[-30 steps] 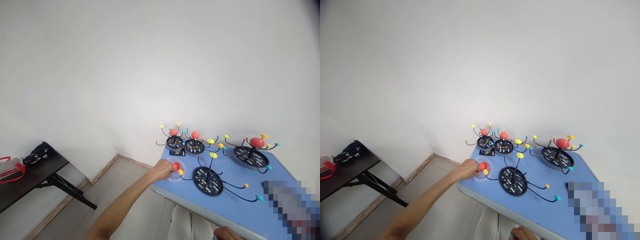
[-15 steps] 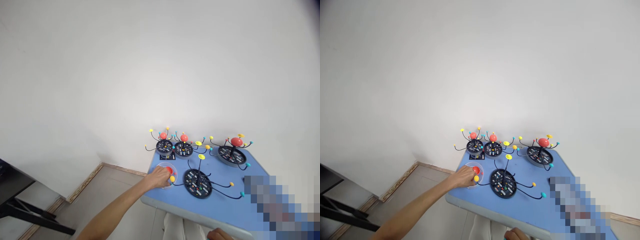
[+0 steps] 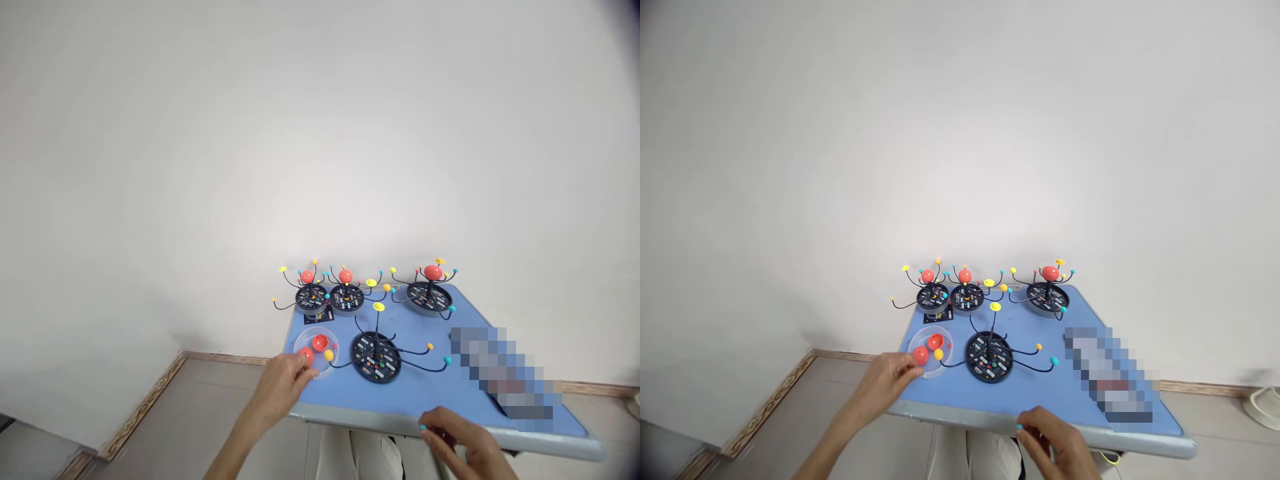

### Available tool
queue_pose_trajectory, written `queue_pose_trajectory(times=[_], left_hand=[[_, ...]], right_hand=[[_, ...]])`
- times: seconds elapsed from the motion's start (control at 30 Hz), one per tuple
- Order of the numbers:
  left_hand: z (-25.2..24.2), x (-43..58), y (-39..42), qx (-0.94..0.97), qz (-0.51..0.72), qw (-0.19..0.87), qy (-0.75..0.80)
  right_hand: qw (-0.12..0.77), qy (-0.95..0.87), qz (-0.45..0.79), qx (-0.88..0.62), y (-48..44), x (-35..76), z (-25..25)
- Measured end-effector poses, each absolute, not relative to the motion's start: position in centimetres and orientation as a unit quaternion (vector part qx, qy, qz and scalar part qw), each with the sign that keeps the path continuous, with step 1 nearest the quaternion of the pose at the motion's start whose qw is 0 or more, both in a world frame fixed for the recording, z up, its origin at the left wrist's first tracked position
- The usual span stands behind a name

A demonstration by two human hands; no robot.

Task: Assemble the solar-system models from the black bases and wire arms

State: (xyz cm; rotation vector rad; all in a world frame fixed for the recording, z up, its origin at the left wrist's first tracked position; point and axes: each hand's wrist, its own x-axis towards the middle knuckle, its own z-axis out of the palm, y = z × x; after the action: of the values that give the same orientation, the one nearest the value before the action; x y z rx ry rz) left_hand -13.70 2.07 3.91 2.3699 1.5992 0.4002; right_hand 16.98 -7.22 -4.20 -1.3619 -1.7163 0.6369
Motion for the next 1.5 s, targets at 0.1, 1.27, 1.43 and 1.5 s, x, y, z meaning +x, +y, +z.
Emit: queue_pose_trajectory(times=[0.1, 1.27, 1.43, 1.5], left_hand=[[1.0, -9.9, -1.2, 0.794, 0.215, 0.264, 0.503], [-7.3, 9.6, 4.3, 0.627, 0.391, 0.298, 0.604], [-7.9, 9.8, 4.6, 0.63, 0.395, 0.285, 0.605], [-7.9, 9.8, 4.6, 0.632, 0.392, 0.277, 0.609]], right_hand=[[0.444, -0.61, 0.304, -0.582, -6.6, 19.9, -2.2], [0.218, -0.709, 0.448, -0.499, 10.2, 22.0, 1.7], [0.212, -0.729, 0.429, -0.489, 10.1, 21.7, 1.6], [0.211, -0.732, 0.422, -0.49, 10.0, 21.6, 1.6]])
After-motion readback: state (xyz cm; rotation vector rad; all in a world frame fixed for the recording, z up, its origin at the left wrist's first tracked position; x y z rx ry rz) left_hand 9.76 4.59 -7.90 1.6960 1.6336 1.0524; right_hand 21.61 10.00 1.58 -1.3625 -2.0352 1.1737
